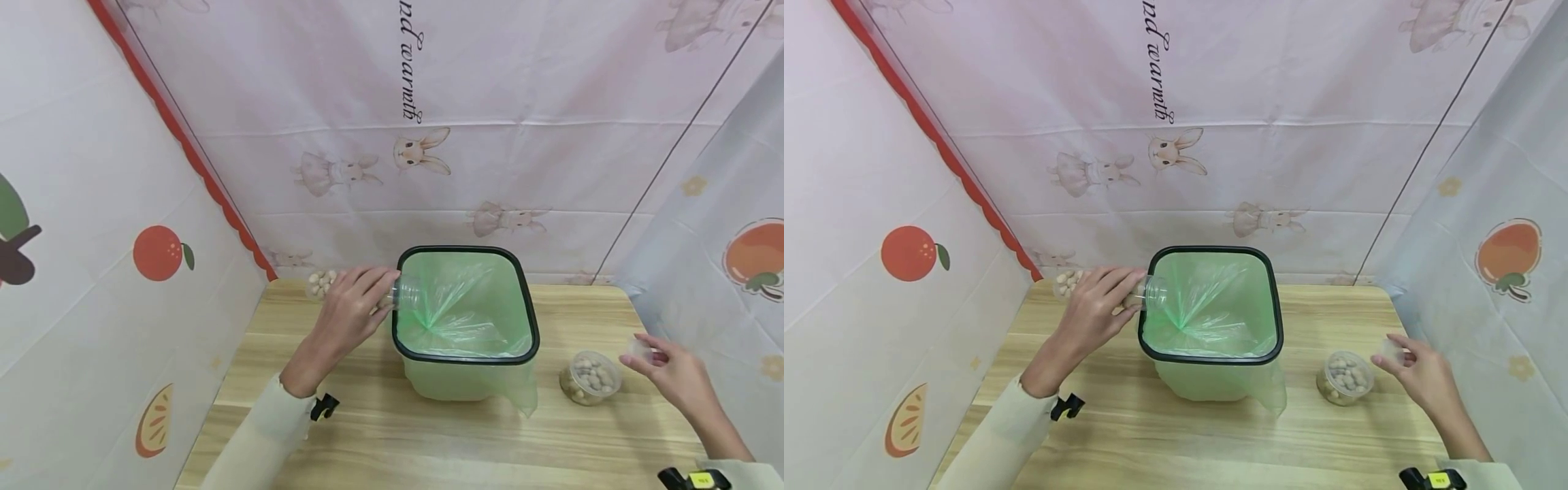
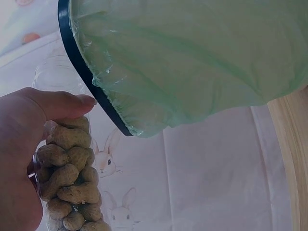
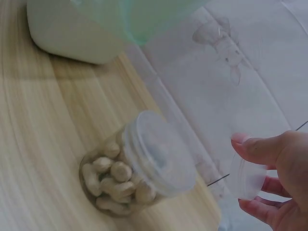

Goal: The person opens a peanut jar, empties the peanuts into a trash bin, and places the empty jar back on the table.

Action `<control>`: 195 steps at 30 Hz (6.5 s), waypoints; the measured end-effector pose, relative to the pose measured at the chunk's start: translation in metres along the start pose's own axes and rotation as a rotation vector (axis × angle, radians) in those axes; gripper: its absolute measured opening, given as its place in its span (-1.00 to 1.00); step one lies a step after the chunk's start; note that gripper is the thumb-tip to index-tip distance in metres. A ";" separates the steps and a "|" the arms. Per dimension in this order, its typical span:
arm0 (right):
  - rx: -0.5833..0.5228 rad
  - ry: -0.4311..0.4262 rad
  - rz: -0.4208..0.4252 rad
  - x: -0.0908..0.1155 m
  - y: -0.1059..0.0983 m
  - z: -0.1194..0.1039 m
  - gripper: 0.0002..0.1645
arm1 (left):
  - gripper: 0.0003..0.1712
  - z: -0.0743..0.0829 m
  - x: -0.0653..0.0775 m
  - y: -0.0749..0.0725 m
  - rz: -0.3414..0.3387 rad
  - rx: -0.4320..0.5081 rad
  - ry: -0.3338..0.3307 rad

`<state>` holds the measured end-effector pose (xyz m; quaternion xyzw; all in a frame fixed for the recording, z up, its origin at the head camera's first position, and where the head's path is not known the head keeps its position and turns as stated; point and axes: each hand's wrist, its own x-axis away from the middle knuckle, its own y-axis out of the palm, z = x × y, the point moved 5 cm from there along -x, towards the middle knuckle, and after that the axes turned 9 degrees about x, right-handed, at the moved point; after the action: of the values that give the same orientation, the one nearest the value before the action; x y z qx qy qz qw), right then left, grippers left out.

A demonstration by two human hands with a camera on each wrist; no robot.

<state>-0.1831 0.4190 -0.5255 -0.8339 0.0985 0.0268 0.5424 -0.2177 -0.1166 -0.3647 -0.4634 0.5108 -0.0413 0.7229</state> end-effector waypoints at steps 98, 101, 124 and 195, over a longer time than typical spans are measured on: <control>0.212 -0.047 -0.292 0.026 0.082 0.067 -0.24 | -0.62 0.004 0.002 0.010 0.044 -0.158 0.154; 0.214 -0.045 -0.294 0.026 0.081 0.065 -0.20 | -0.62 0.004 0.002 0.010 0.041 -0.156 0.154; 0.190 -0.024 -0.163 -0.001 0.033 0.013 -0.33 | -0.70 0.008 0.000 0.010 0.068 -0.179 0.199; 0.353 -0.764 0.324 -0.022 -0.047 -0.198 -0.59 | -0.66 0.007 -0.001 0.009 -0.025 -0.281 0.201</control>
<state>-0.2079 0.2599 -0.3991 -0.6328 0.0233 0.4001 0.6625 -0.2168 -0.1070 -0.3699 -0.5597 0.5756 -0.0246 0.5957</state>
